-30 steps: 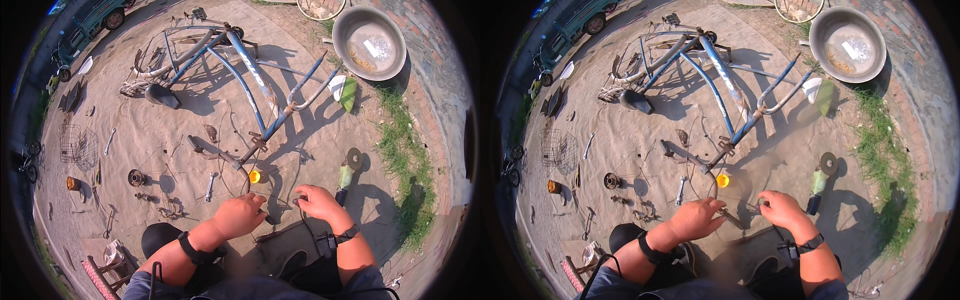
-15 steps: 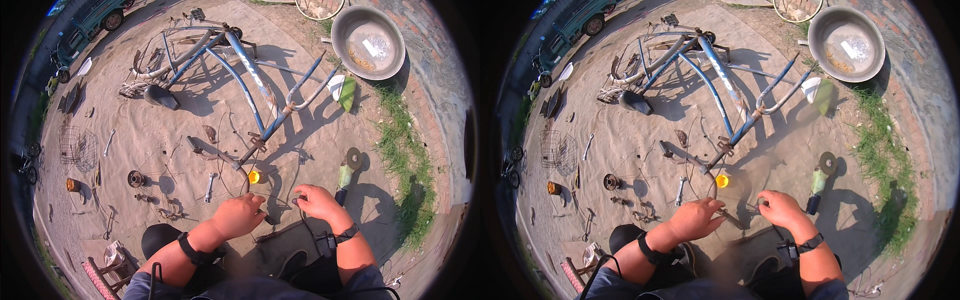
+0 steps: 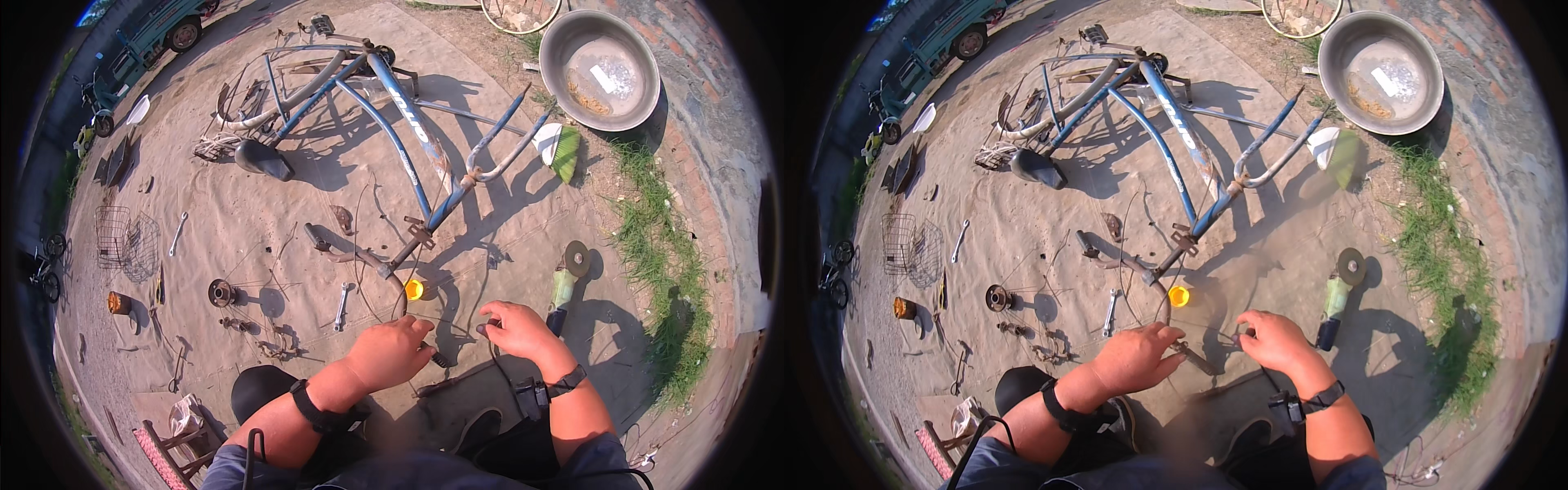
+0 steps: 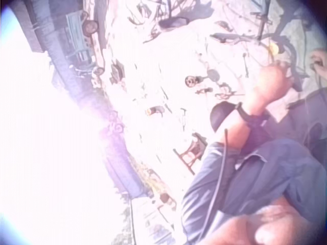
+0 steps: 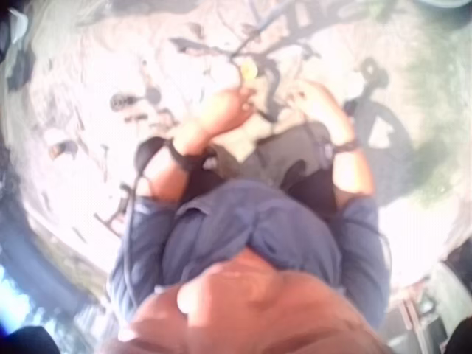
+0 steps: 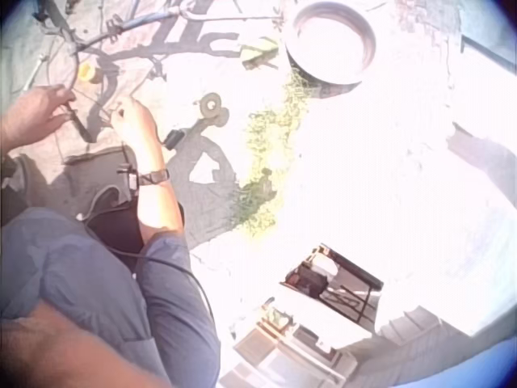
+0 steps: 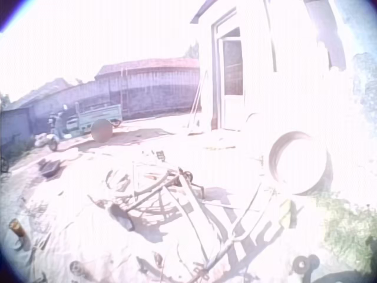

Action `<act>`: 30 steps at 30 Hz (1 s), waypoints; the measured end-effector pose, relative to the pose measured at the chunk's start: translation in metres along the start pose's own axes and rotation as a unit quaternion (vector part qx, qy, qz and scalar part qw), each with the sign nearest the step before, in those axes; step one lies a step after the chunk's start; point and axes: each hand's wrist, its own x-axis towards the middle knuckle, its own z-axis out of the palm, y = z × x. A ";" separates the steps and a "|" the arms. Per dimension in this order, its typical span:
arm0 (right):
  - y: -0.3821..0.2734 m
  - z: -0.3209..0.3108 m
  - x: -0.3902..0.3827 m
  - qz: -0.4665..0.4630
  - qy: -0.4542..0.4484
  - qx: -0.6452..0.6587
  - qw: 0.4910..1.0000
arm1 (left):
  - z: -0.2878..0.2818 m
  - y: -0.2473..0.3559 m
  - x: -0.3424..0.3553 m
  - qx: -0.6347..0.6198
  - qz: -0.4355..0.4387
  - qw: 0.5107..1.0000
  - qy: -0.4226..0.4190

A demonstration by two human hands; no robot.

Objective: The person uses an angle grinder on a bicycle frame, then handles a brake cable and wipes the frame with a cloth.

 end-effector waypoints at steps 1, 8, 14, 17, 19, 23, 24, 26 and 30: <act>0.000 0.000 0.000 0.001 0.000 0.001 1.000 | 0.000 0.000 0.000 -0.001 0.001 1.000 0.001; -0.001 -0.001 -0.001 0.000 0.002 -0.007 1.000 | -0.002 0.002 -0.001 -0.001 0.007 1.000 0.006; 0.000 -0.001 0.000 0.003 -0.007 0.000 1.000 | -0.003 0.003 0.000 0.000 0.004 1.000 0.004; -0.001 -0.001 0.000 0.002 -0.007 -0.001 1.000 | -0.001 0.001 0.000 -0.001 0.009 1.000 0.008; -0.002 -0.001 0.001 0.004 -0.010 -0.001 1.000 | 0.000 0.001 0.000 0.000 0.009 1.000 0.010; -0.001 0.000 0.002 0.004 -0.013 -0.003 1.000 | 0.000 0.000 0.000 -0.002 0.015 1.000 0.019; 0.000 0.001 0.003 0.004 -0.013 -0.003 1.000 | 0.002 -0.001 0.000 -0.003 0.019 0.999 0.029; 0.000 0.001 0.003 0.004 -0.015 -0.004 1.000 | 0.003 -0.002 0.000 -0.003 0.022 0.999 0.038; 0.001 0.001 0.004 0.006 -0.016 -0.010 1.000 | 0.001 0.000 0.000 0.000 0.015 1.000 0.020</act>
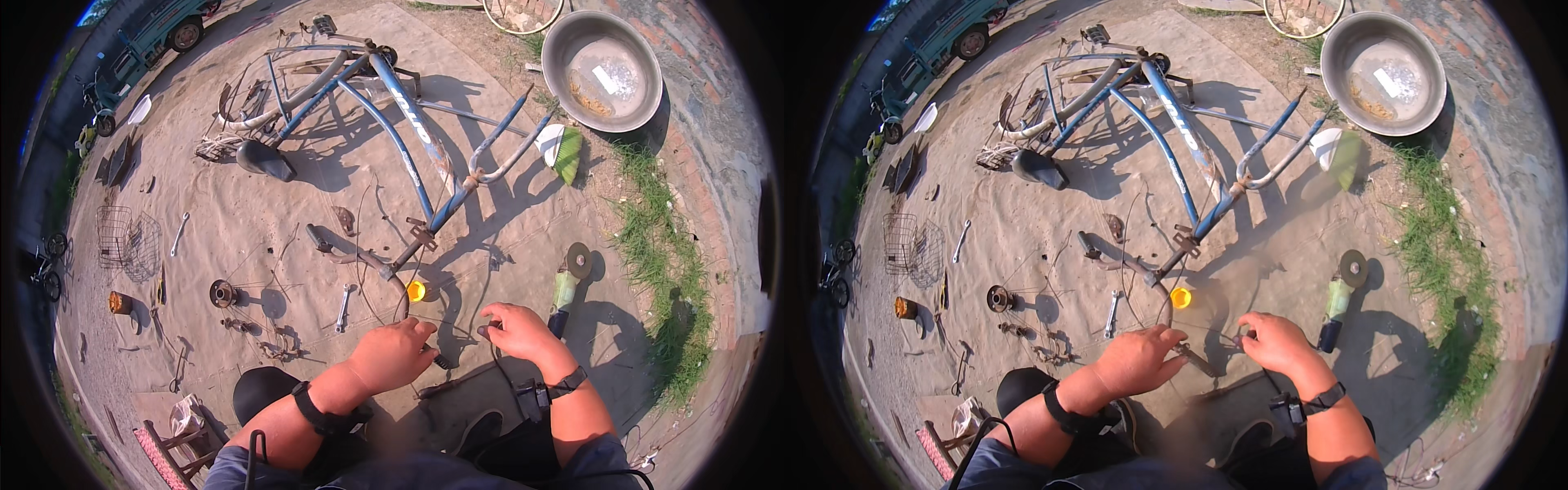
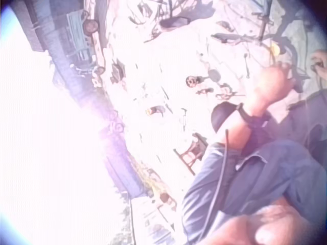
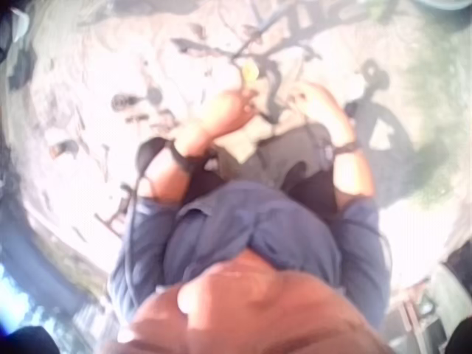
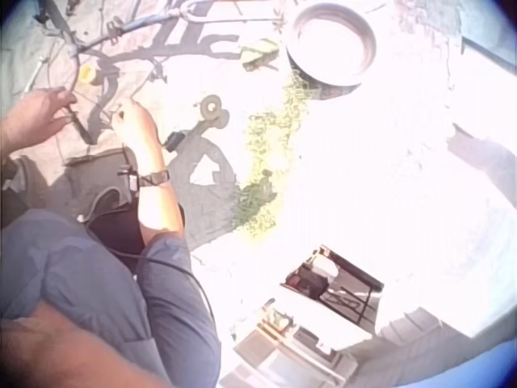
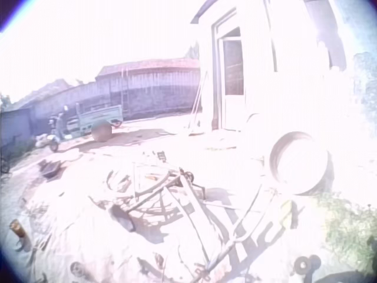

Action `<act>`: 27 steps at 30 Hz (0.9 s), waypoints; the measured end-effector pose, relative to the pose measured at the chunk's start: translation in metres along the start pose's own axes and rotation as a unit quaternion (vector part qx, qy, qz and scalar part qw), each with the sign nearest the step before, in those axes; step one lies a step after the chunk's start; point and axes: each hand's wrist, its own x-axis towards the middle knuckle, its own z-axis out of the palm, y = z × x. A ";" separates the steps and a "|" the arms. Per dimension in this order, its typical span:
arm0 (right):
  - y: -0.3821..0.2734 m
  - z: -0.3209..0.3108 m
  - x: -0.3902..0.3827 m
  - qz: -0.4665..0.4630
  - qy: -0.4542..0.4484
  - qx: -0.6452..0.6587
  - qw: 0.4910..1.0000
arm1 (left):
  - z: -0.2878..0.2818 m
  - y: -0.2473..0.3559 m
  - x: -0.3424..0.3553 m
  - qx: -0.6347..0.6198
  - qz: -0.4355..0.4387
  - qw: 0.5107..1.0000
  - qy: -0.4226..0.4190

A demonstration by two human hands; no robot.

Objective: The person uses an angle grinder on a bicycle frame, then handles a brake cable and wipes the frame with a cloth.

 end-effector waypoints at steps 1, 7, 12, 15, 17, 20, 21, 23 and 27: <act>0.001 0.000 0.000 0.001 0.000 -0.001 1.000 | 0.000 0.000 0.001 0.000 -0.002 1.000 -0.008; 0.001 0.002 0.003 0.001 -0.004 -0.008 1.000 | -0.002 0.000 0.000 0.001 -0.008 1.000 -0.014; -0.002 0.001 0.003 0.005 -0.005 -0.007 1.000 | 0.002 -0.003 -0.001 -0.007 -0.003 1.000 0.000; -0.001 0.002 0.003 0.003 -0.004 -0.005 1.000 | 0.002 -0.002 -0.001 -0.009 -0.003 1.000 -0.001; -0.001 0.002 0.003 0.002 -0.003 -0.005 1.000 | 0.001 -0.001 -0.001 -0.011 -0.002 1.000 -0.001; -0.003 0.001 0.003 0.003 -0.005 -0.007 1.000 | 0.001 -0.001 -0.002 -0.015 0.001 1.000 0.001; -0.004 0.001 0.003 0.005 -0.006 -0.007 1.000 | 0.000 -0.001 -0.002 -0.016 0.001 1.000 0.001; -0.005 0.001 0.003 0.007 -0.007 -0.006 1.000 | 0.001 -0.001 -0.003 -0.016 0.001 1.000 0.001; -0.004 0.002 0.003 0.006 -0.007 -0.004 1.000 | 0.002 -0.002 -0.003 -0.014 0.001 1.000 0.000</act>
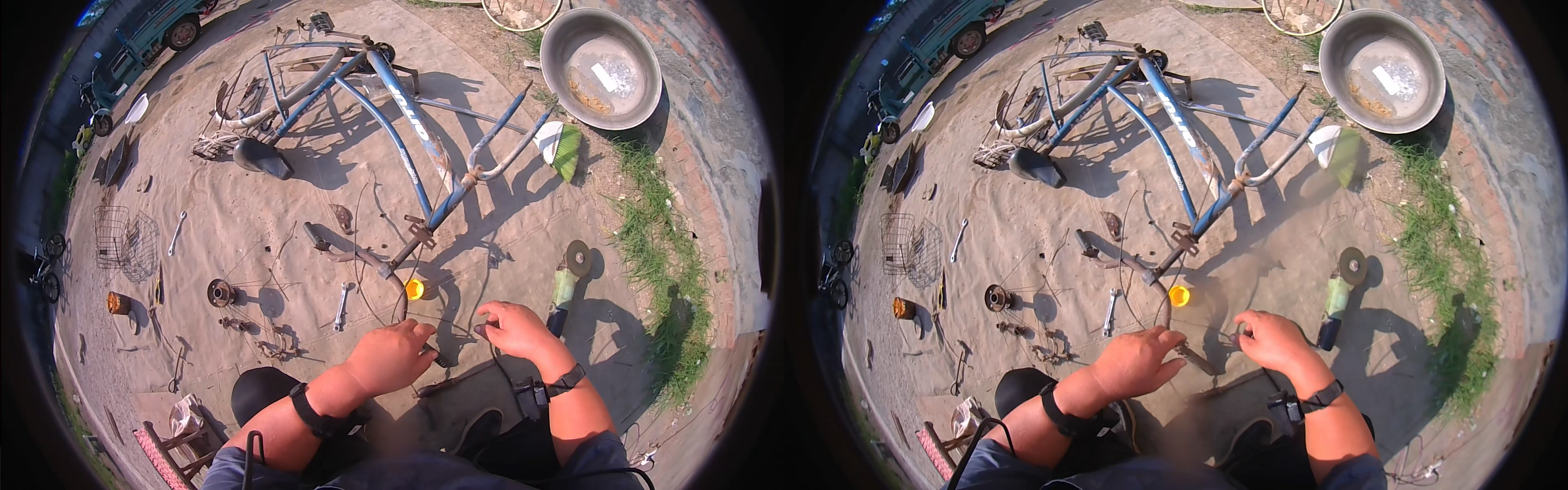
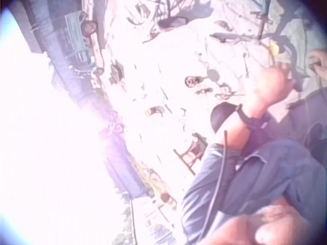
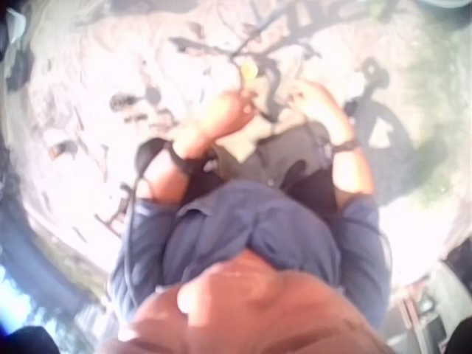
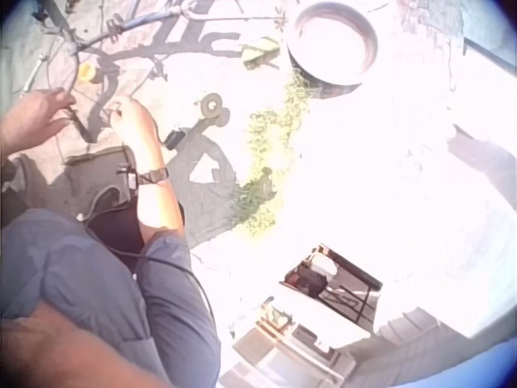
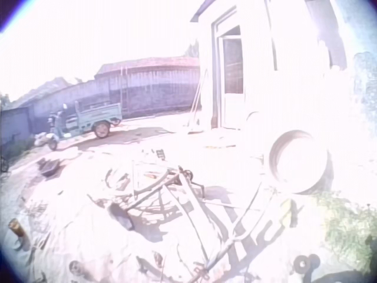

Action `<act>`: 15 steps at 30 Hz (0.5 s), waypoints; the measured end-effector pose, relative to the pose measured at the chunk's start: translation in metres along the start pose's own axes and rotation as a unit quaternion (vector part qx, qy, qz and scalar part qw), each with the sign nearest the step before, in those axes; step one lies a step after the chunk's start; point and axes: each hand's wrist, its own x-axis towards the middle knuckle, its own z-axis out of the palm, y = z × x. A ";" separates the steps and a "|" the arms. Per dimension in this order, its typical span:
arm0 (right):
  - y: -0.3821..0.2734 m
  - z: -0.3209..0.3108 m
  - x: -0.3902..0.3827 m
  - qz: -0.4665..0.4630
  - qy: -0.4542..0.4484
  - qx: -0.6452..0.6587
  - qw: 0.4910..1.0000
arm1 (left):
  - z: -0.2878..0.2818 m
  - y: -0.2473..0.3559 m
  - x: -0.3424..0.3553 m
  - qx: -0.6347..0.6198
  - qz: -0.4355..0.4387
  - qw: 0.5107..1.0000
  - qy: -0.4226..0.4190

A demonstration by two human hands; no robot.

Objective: The person uses an angle grinder on a bicycle frame, then handles a brake cable and wipes the frame with a cloth.

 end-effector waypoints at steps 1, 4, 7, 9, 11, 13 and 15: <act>0.000 0.000 0.000 0.000 0.000 0.001 1.000 | 0.000 0.000 0.000 0.000 0.000 1.000 0.000; -0.001 -0.001 -0.001 0.000 0.000 -0.001 1.000 | 0.000 0.001 0.000 -0.001 -0.001 1.000 0.004; -0.003 -0.002 -0.001 -0.001 0.001 -0.001 1.000 | -0.001 0.000 0.000 -0.002 -0.004 1.000 0.003; -0.002 -0.002 -0.001 -0.001 0.000 0.001 1.000 | -0.003 0.002 0.001 0.000 -0.014 1.000 -0.018; -0.002 -0.002 -0.002 -0.001 0.001 0.004 1.000 | -0.004 0.003 0.001 0.001 -0.019 0.999 -0.028; -0.002 -0.002 -0.002 -0.001 0.001 0.008 1.000 | -0.004 0.002 0.001 0.002 -0.020 0.999 -0.028; -0.002 -0.003 -0.002 0.004 -0.002 0.010 1.000 | -0.005 0.003 0.002 0.003 -0.023 0.999 -0.033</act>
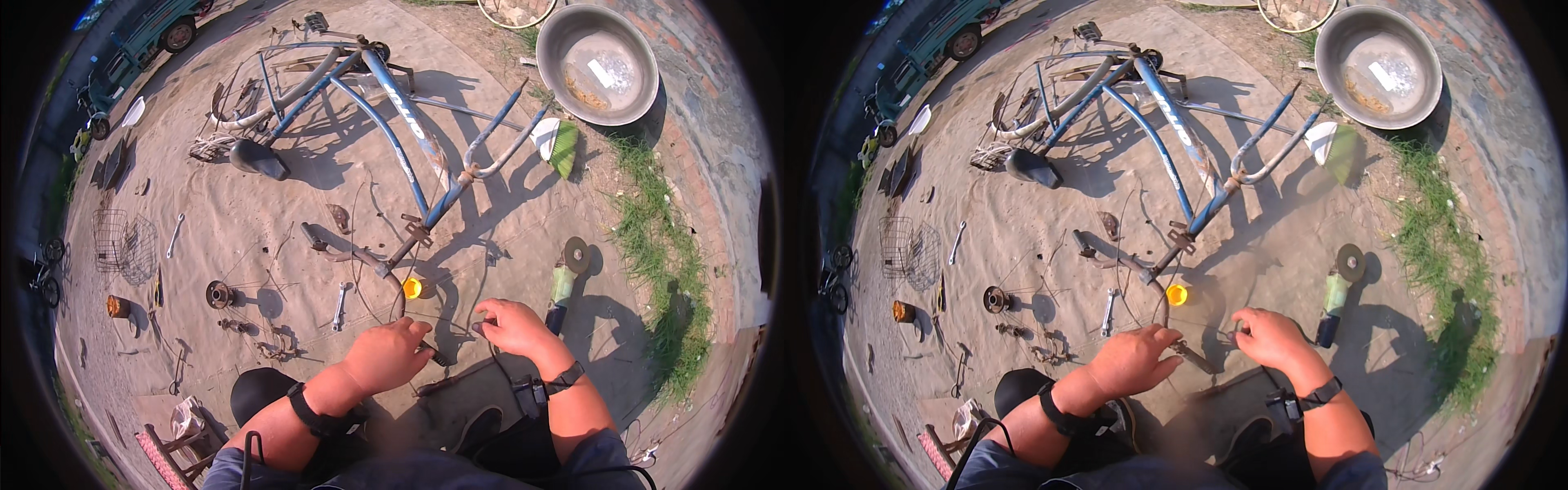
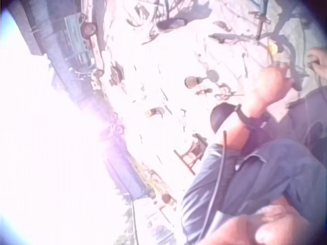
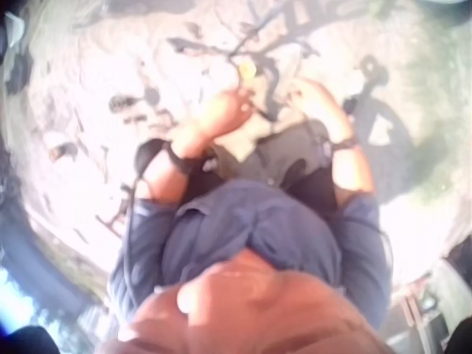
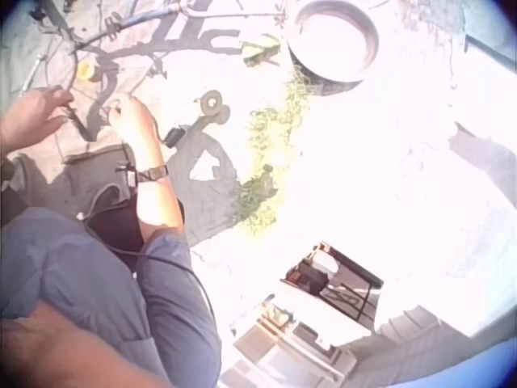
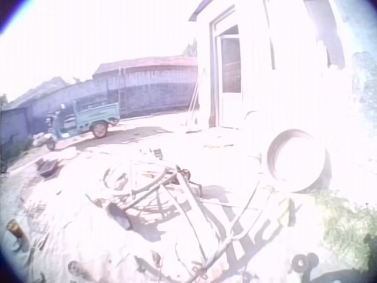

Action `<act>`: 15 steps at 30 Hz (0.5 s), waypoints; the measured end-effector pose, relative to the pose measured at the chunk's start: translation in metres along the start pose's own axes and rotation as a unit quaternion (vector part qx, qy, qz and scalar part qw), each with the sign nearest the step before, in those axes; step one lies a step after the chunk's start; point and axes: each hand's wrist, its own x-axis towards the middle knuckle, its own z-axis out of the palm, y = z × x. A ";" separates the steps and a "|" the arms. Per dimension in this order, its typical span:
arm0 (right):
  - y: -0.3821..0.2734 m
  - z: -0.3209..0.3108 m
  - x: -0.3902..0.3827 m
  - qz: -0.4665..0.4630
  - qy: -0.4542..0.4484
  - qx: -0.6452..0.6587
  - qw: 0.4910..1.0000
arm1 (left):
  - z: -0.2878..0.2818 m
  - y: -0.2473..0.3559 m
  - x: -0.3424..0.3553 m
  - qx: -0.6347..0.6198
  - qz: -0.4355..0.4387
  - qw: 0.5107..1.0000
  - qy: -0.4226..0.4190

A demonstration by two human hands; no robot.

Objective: The person uses an angle grinder on a bicycle frame, then handles a brake cable and wipes the frame with a cloth.

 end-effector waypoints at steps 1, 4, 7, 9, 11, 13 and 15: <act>0.000 0.000 0.000 0.002 -0.002 0.001 1.000 | -0.001 0.000 0.000 0.001 -0.002 1.000 -0.003; -0.002 0.000 0.001 0.004 -0.005 0.005 1.000 | -0.002 0.000 0.000 -0.005 -0.005 1.000 -0.003; 0.009 0.005 0.005 -0.030 0.016 -0.006 0.999 | 0.003 -0.004 0.001 -0.003 0.017 0.999 0.035; 0.008 0.007 0.007 -0.033 0.017 -0.004 0.999 | 0.003 -0.003 0.001 -0.003 0.019 0.999 0.040; 0.001 0.006 0.006 -0.026 0.011 0.004 1.000 | 0.000 0.000 0.001 -0.009 0.009 1.000 0.021; -0.012 0.004 0.003 -0.008 -0.002 0.020 1.000 | -0.006 0.007 0.001 -0.020 -0.016 0.999 -0.022; -0.013 0.011 -0.001 -0.008 0.002 0.037 0.999 | -0.004 0.011 -0.002 -0.029 0.003 1.000 -0.001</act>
